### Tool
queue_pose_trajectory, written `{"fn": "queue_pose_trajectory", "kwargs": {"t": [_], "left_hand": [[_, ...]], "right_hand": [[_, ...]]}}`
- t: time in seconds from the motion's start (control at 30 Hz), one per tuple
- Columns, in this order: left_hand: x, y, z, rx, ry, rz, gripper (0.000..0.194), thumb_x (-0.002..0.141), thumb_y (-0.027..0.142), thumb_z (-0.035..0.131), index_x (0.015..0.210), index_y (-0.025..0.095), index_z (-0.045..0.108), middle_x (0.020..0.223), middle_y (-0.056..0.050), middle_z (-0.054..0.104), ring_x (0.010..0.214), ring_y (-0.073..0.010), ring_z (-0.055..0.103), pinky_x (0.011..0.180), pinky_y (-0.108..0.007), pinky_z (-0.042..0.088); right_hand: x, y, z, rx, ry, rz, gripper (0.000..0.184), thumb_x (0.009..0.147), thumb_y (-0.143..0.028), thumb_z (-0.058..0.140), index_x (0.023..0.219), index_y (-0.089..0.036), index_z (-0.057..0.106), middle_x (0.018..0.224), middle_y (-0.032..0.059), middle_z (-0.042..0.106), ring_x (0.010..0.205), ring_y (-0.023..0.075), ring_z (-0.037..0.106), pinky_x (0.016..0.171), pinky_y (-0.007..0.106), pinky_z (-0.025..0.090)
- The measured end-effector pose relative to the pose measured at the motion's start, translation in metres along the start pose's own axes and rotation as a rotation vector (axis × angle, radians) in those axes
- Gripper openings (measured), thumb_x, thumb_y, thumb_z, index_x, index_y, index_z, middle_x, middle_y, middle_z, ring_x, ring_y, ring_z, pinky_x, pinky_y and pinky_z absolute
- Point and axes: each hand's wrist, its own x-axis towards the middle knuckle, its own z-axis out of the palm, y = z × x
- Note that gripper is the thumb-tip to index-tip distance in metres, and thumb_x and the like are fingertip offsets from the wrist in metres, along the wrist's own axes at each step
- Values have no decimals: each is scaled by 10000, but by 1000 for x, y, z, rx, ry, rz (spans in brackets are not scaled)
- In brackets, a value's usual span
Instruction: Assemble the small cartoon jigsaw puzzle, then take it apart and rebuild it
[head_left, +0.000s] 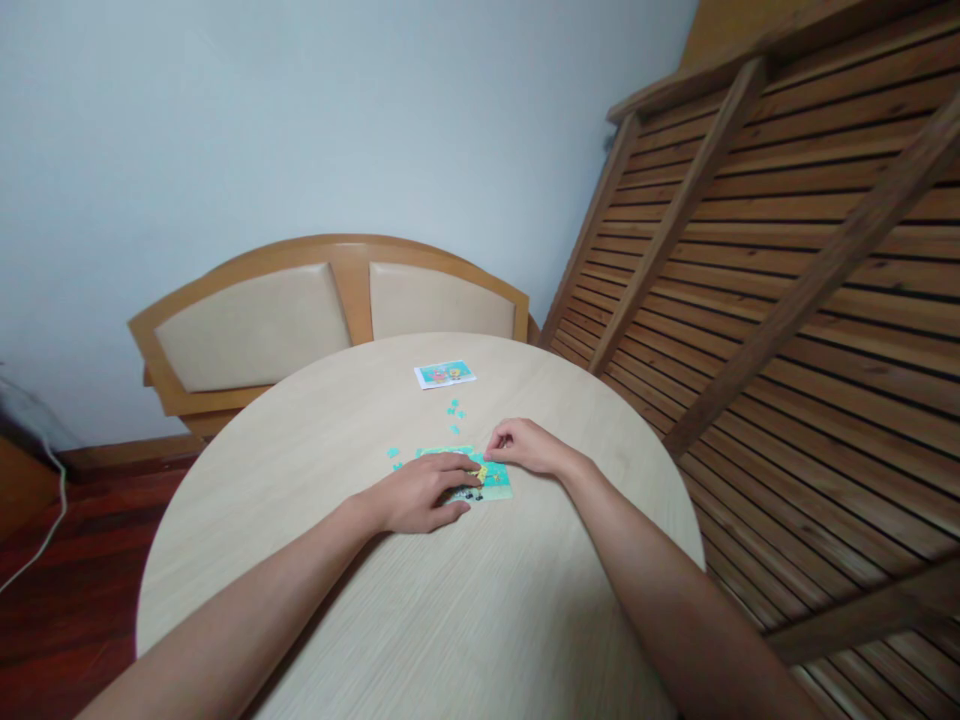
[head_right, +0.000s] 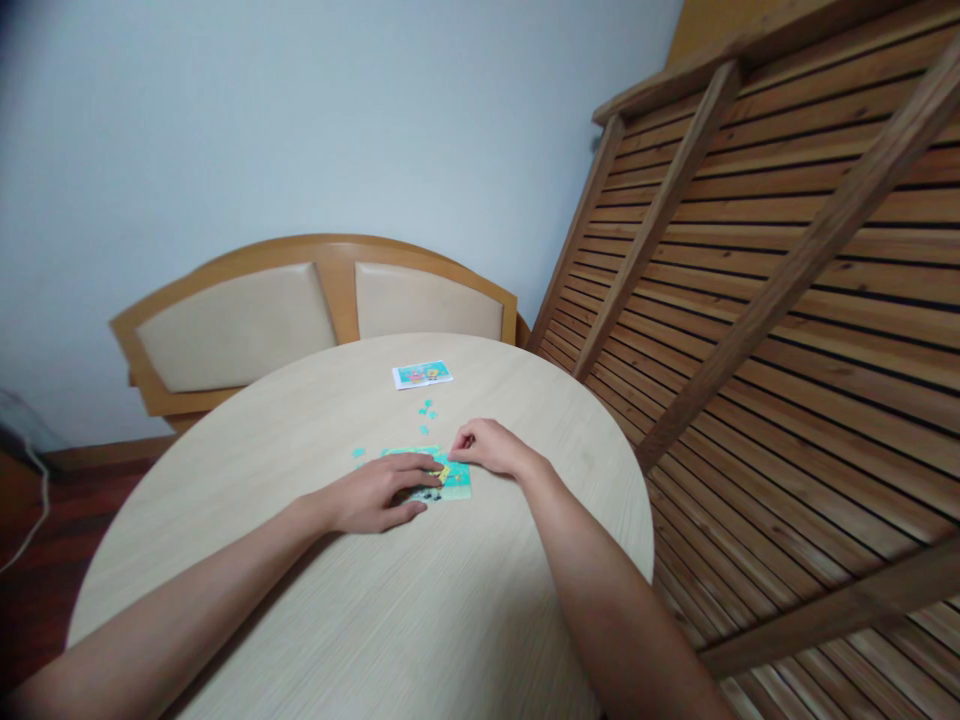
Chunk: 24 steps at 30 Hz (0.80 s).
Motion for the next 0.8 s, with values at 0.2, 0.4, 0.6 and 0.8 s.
{"fn": "queue_pose_trajectory", "kwargs": {"t": [0.2, 0.4, 0.6, 0.8], "left_hand": [[0, 1, 0, 3, 2, -3, 360, 921, 275, 578, 1267, 188, 622, 1359, -126, 592, 1238, -265, 577, 1091, -409, 452], [2, 0, 0, 13, -3, -2, 361, 911, 279, 584, 1253, 170, 632, 1326, -130, 607, 1215, -266, 586, 1090, -402, 451], [0, -2, 3, 12, 0, -4, 373, 915, 285, 586, 1269, 175, 627, 1357, -134, 595, 1241, -267, 578, 1093, -407, 451], [-1, -1, 2, 13, -1, -14, 378, 916, 294, 591, 1272, 174, 627, 1363, -137, 593, 1246, -269, 577, 1102, -409, 445]], "right_hand": [[5, -7, 15, -197, 155, -188, 283, 938, -282, 557, 1150, -183, 717, 1193, 95, 704, 1108, 222, 618, 997, 370, 448], [16, -5, 38, -339, 23, -180, 440, 1017, -291, 374, 1424, -261, 536, 1514, 28, 497, 1399, 246, 404, 1160, 473, 305], [12, 3, 23, -393, 151, -125, 385, 1033, -364, 378, 1253, -248, 671, 1337, 52, 651, 1253, 228, 534, 1096, 426, 380], [13, 5, 18, -412, 203, -102, 392, 1033, -399, 381, 1216, -225, 682, 1294, 86, 653, 1212, 217, 554, 1068, 395, 404]]}}
